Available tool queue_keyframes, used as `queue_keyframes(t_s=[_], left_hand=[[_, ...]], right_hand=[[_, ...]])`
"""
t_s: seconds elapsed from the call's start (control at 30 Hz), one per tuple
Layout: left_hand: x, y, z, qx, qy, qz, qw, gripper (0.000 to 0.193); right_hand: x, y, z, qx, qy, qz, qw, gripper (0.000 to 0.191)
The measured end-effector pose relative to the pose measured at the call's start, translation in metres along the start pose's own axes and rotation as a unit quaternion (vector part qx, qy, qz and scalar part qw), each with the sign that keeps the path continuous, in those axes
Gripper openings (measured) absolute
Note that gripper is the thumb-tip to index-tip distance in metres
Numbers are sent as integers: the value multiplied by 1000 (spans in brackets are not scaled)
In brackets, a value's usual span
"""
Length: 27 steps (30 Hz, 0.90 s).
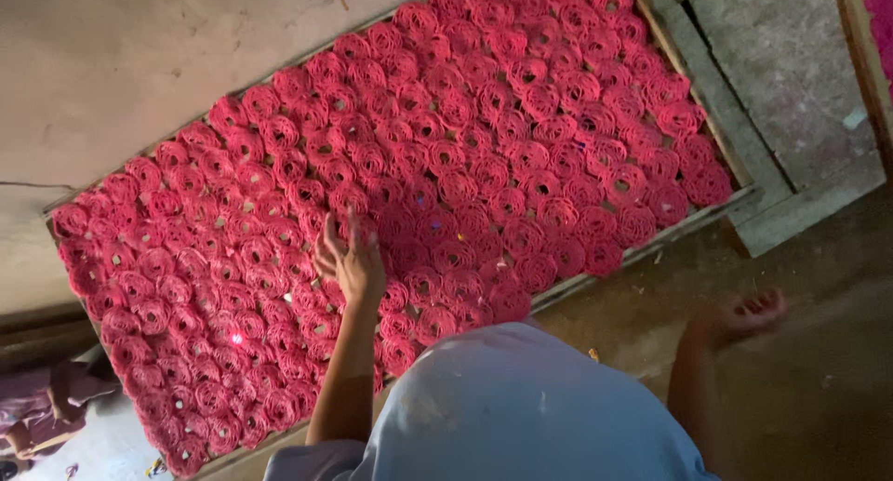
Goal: The person arranges pink decorative rosettes by hand onto a woven tray and a large drying rack. They pick up rosettes from a circular pink sheet, place them in rows on the tray, and then transfer them to the rack, filling the surface with the rosettes.
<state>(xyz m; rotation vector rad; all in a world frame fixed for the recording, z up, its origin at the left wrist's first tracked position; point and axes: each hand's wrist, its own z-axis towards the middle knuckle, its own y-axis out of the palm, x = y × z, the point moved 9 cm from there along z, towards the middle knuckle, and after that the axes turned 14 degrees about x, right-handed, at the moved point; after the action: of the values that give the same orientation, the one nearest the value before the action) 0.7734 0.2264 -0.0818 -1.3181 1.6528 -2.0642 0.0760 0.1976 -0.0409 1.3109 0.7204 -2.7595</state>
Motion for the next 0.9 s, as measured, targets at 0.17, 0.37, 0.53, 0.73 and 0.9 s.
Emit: queue_keyframes(t_s=[0.17,0.37,0.53,0.73,0.9], left_hand=[[37,10,1,38,121,40,991,57],[35,19,-20,-28,140,63,988,56],[7,11,-46,-27,153,106,982,65],[-20,-2,-82,20,206,59,977,67],[-17,-14,-99,39,227,49,972,59]], right_hand=[[-42,43,-74,-103,30,123,987,44],[-82,65,-154,-201,165,361,896,55],[-83,45,-146,-171,173,355,902,49],[-93,26,-139,-179,89,277,940,42],[-101,22,-142,-188,111,276,936,34]])
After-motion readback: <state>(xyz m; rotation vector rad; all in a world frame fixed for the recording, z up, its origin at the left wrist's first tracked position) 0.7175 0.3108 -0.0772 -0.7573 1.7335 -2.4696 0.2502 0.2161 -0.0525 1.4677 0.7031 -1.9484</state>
